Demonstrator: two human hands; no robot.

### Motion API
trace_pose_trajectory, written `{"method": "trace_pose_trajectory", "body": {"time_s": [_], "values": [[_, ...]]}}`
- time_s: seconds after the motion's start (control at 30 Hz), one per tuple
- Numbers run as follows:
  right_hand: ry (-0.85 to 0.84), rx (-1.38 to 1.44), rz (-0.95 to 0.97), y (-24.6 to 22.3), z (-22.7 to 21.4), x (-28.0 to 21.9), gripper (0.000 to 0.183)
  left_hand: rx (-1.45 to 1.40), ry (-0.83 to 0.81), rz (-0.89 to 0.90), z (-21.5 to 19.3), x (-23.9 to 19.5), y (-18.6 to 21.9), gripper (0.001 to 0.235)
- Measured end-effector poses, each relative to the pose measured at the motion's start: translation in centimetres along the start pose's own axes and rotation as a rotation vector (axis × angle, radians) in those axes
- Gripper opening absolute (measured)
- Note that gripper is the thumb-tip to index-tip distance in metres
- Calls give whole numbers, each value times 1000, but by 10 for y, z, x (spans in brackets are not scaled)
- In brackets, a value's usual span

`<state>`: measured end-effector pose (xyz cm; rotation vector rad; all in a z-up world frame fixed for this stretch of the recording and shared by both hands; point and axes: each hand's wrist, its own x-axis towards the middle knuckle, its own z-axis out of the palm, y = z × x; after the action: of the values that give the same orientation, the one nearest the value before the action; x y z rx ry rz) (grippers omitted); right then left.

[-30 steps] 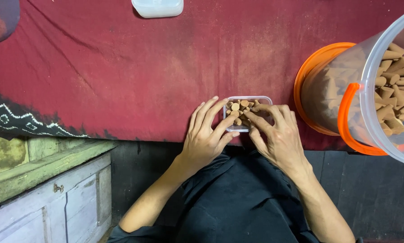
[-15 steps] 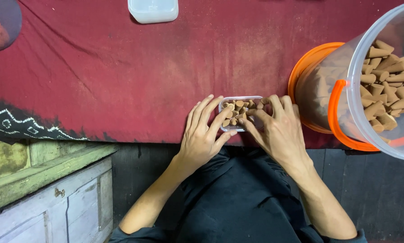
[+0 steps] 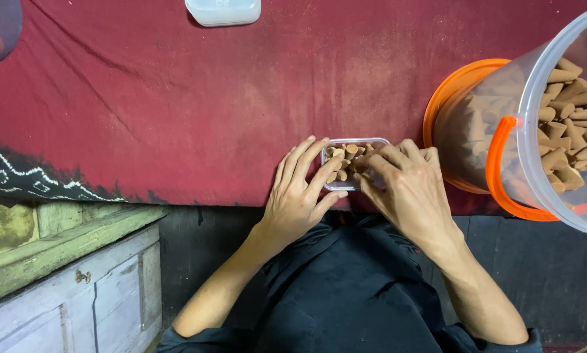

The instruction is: The person fills a plastic container with snacks by hand, taking them from a bucket and arranging them inside the container, then places a lid on the container.

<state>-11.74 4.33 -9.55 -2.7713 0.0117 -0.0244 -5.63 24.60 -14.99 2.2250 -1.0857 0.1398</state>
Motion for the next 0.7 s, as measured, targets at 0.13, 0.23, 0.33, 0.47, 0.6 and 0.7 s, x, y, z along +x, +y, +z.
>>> {"method": "trace_pose_trajectory", "body": {"time_s": [0.13, 0.23, 0.33, 0.47, 0.6, 0.7], "values": [[-6, -36, -73, -3, 2, 4, 21, -9, 12, 18, 2, 4, 2, 50], [-46, -26, -85, -1, 2, 6, 22, -16, 15, 30, 4, 10, 6, 46], [-47, -67, -125, -6, -5, 7, 18, 6, 17, 29, 4, 10, 7, 44], [3, -64, -160, 1, 6, 4, 11, 32, 18, 26, 3, 7, 6, 43], [16, -41, -159, 10, 15, 1, 12, 56, 29, 23, 5, 3, 4, 42], [17, -31, -143, 12, 13, -1, 12, 57, 31, 23, 6, 4, 7, 43]]}}
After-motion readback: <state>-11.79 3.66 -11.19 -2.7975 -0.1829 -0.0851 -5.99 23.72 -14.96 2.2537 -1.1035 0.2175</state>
